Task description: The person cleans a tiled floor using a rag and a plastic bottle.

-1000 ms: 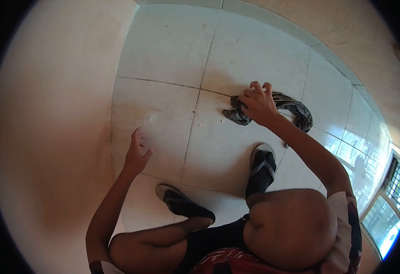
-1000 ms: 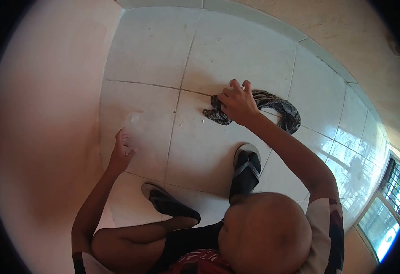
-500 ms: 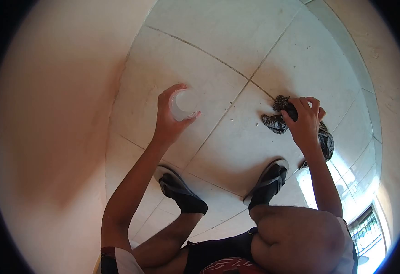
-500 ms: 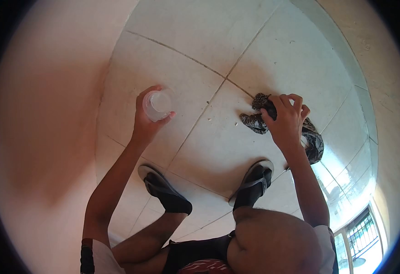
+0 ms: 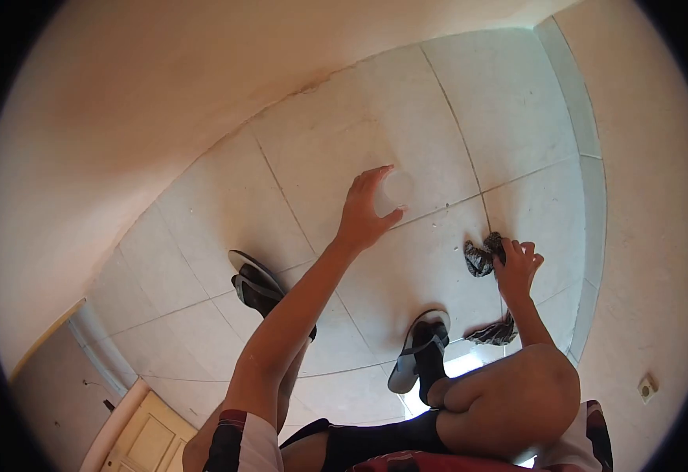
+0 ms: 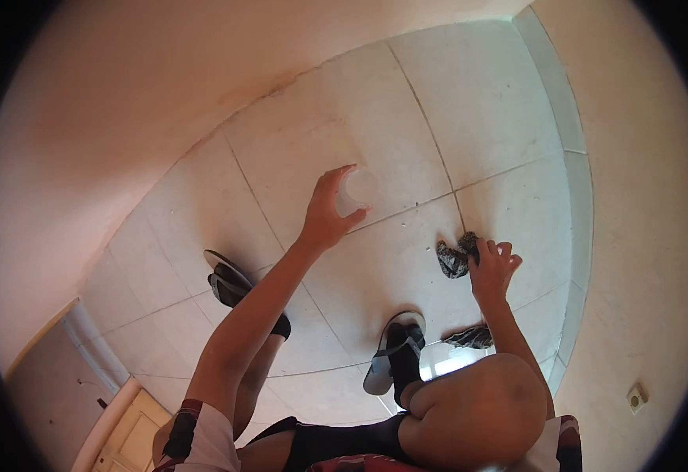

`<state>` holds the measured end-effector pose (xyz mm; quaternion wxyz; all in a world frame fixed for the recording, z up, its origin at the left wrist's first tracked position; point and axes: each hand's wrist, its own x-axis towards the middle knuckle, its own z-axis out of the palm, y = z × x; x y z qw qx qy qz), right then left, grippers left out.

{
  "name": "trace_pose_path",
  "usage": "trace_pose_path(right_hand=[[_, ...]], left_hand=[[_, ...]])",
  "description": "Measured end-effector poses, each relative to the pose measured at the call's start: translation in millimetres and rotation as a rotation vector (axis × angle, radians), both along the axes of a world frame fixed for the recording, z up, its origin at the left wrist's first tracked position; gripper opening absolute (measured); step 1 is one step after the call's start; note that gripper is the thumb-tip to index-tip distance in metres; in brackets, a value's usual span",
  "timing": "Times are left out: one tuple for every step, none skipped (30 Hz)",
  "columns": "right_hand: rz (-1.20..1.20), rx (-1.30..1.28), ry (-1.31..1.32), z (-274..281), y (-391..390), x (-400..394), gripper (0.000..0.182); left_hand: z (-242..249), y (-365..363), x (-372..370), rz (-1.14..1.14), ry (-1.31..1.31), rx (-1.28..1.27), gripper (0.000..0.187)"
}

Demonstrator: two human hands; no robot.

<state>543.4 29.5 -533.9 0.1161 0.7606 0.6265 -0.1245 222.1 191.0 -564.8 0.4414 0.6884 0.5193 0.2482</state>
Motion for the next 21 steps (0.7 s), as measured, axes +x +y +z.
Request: trace_pose_path(right_hand=[[0.011, -0.042, -0.001, -0.1, 2.2, 0.5, 0.042], [0.017, -0.083, -0.003, -1.3, 4.9, 0.6, 0.043], [0.051, -0.067, -0.037, -2.1, 7.0, -1.0, 0.042], [0.063, -0.054, -0.04, -3.0, 8.5, 2.2, 0.042], [0.095, -0.069, -0.05, -5.3, 8.6, 4.7, 0.04], [0.132, -0.084, -0.054, -7.0, 10.2, 6.1, 0.038], [0.137, -0.111, -0.064, -6.4, 12.7, 5.8, 0.039], [0.159, -0.103, -0.051, -6.2, 14.7, 5.4, 0.039], [0.151, -0.128, -0.054, -5.5, 16.0, 5.2, 0.039], [0.144, -0.156, -0.058, -5.4, 15.4, 5.4, 0.039], [0.159, -0.157, -0.068, -6.6, 15.3, 6.4, 0.039], [0.188, -0.146, -0.06, -7.2, 15.8, 6.4, 0.039], [0.182, -0.146, -0.073, -8.3, 16.0, 6.5, 0.039], [0.176, -0.148, -0.085, -9.4, 16.0, 6.8, 0.039], [0.183, -0.17, -0.108, -11.6, 16.6, 8.1, 0.041], [0.211, -0.168, -0.097, -11.4, 18.9, 6.9, 0.041], [0.192, -0.196, -0.122, -11.0, 21.6, 6.3, 0.042], [0.176, -0.23, -0.149, -10.2, 22.6, 6.2, 0.042], [0.189, -0.232, -0.156, -12.0, 22.2, 7.7, 0.044], [0.224, -0.236, -0.149, -13.6, 21.9, 8.4, 0.044], [0.216, -0.237, -0.152, -15.1, 24.1, 7.5, 0.045]], left_hand=[[0.6, -4.8, 3.8, 0.025, -0.009, 0.021, 0.068], [0.9, -8.4, 8.3, 0.073, -0.023, 0.023, 0.069], [0.2, -9.5, 14.5, 0.115, -0.036, 0.022, 0.071], [-4.1, -11.0, 19.8, 0.127, -0.039, 0.034, 0.071], [-10.0, -13.8, 23.0, 0.158, -0.058, 0.044, 0.071], [-11.7, -15.3, 25.2, 0.193, -0.069, 0.053, 0.07], [-10.1, -15.8, 27.2, 0.213, -0.057, 0.062, 0.07], [-9.1, -16.5, 29.3, 0.229, -0.067, 0.032, 0.068], [-7.9, -17.8, 29.2, 0.245, -0.077, 0.002, 0.065], [-6.5, -20.4, 27.2, 0.267, -0.065, 0.009, 0.065], [-4.5, -22.5, 24.7, 0.281, -0.109, -0.037, 0.062], [-2.0, -23.2, 20.7, 0.297, -0.156, -0.078, 0.06], [3.3, -26.3, 15.3, 0.316, -0.15, -0.059, 0.058], [8.4, -31.0, 7.2, 0.347, -0.139, -0.048, 0.058], [14.5, -36.7, -1.3, 0.374, -0.181, -0.086, 0.059], [22.4, -41.1, -12.3, 0.401, -0.222, -0.127, 0.059], [29.4, -45.8, -25.7, 0.431, -0.21, -0.123, 0.059], [40.1, -54.0, -41.0, 0.471, -0.195, -0.148, 0.059], [49.3, -65.7, -57.1, 0.513, -0.18, -0.175, 0.059], [59.4, -78.0, -74.8, 0.548, -0.171, -0.177, 0.059], [69.9, -90.1, -94.9, 0.619, -0.158, -0.136, 0.059]])
